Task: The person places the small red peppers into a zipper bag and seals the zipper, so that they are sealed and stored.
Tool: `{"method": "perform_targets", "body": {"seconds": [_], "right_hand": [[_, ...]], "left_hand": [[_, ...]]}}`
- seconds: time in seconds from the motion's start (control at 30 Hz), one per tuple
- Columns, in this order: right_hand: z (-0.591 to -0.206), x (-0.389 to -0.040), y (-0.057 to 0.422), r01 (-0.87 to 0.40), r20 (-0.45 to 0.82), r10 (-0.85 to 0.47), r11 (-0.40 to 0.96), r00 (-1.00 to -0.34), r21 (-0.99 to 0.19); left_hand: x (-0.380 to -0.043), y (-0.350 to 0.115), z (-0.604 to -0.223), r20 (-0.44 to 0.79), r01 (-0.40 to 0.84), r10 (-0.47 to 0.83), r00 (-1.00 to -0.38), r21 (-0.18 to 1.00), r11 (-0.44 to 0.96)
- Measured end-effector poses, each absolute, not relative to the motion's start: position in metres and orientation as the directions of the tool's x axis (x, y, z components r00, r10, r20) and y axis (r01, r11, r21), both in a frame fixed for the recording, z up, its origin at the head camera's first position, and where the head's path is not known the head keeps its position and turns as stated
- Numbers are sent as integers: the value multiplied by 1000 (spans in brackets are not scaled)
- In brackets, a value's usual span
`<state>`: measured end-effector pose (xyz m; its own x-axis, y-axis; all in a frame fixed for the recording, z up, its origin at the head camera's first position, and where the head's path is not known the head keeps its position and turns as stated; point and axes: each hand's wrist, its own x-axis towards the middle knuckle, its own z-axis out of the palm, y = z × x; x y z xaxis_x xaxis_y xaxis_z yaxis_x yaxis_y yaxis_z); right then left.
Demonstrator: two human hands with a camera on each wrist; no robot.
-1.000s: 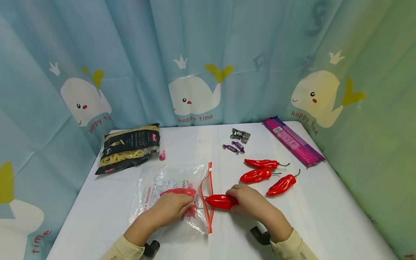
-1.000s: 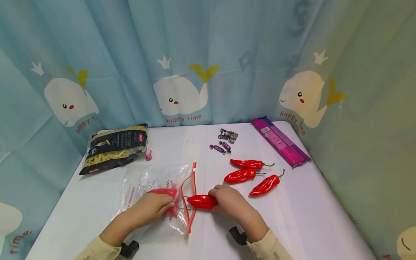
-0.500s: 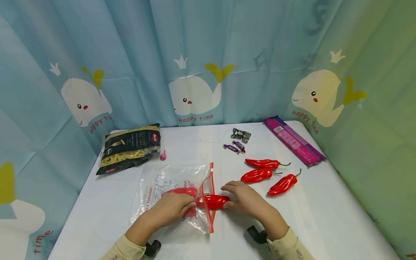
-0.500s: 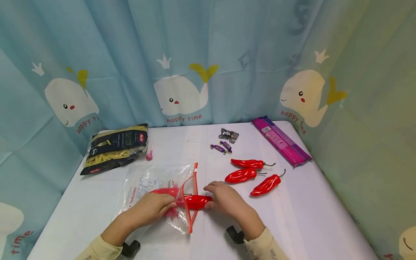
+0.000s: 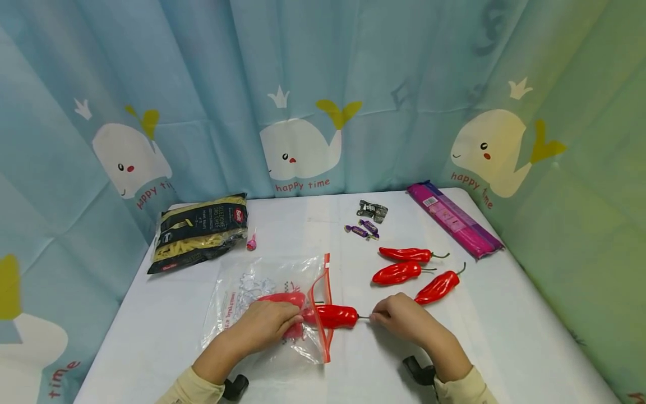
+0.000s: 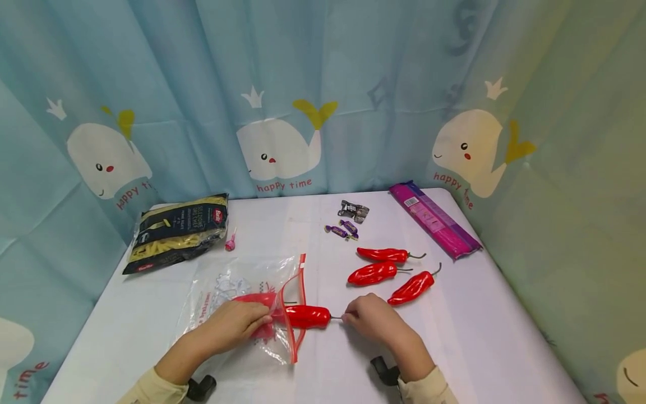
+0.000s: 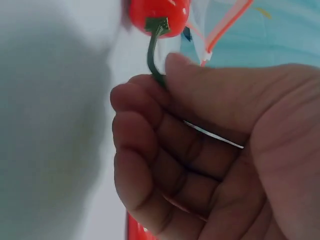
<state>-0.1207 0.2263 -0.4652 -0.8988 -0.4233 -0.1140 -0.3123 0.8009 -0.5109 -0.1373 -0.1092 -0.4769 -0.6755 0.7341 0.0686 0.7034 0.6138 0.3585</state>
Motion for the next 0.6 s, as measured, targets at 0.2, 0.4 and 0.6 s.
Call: {"method": "perform_targets", "body": {"seconds": [0.2, 0.4, 0.6], "right_hand": [[-464, -128, 211, -333, -93, -422, 817, -902, -471], [-474, -139, 180, -400, -33, -466, 793, -884, -459], [-484, -145, 151, -485, 24, -528, 761, -849, -431]], "left_hand": [[-137, -108, -476, 91, 713, 738, -669, 358, 602], [-138, -108, -478, 93, 709, 737, -669, 377, 596], [-136, -107, -479, 111, 700, 722, -683, 380, 605]]}}
